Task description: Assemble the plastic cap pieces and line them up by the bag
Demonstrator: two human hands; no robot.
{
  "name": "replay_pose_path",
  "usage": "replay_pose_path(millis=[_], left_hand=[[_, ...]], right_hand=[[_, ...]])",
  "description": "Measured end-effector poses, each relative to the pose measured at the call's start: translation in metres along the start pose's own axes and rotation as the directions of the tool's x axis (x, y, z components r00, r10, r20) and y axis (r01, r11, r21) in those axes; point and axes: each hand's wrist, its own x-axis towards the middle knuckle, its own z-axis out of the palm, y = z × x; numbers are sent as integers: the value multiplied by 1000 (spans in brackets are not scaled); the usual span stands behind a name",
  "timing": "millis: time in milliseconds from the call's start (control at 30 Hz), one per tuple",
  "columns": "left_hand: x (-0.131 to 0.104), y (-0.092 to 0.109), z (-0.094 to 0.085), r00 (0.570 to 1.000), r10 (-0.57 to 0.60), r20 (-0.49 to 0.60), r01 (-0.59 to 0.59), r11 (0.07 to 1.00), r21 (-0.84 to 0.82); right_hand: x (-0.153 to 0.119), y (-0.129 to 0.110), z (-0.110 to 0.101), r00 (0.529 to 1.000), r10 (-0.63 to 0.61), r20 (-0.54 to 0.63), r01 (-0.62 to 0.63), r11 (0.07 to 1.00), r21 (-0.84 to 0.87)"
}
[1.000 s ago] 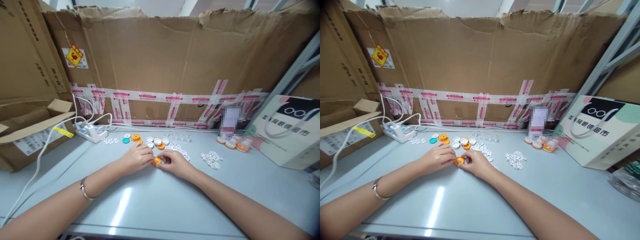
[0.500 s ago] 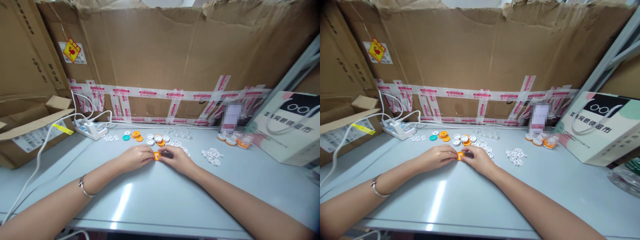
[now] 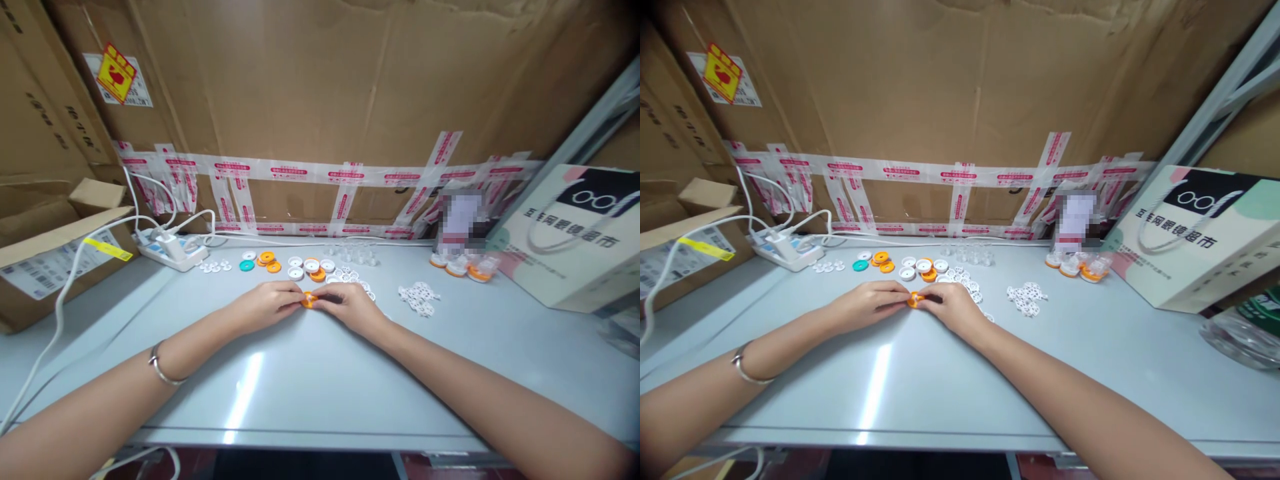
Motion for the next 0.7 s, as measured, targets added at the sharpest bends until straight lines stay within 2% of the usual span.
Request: replay_pose_path(millis=[233,700], left_hand=[[-1,-1,2,1000,25,-14,-24,999,22],[-1,-1,2,1000,25,14,-25,999,22]], right_hand=[[0,2,1,998,-55,-13,54,997,-51],[0,2,2,974,-227,22,224,932,-284]])
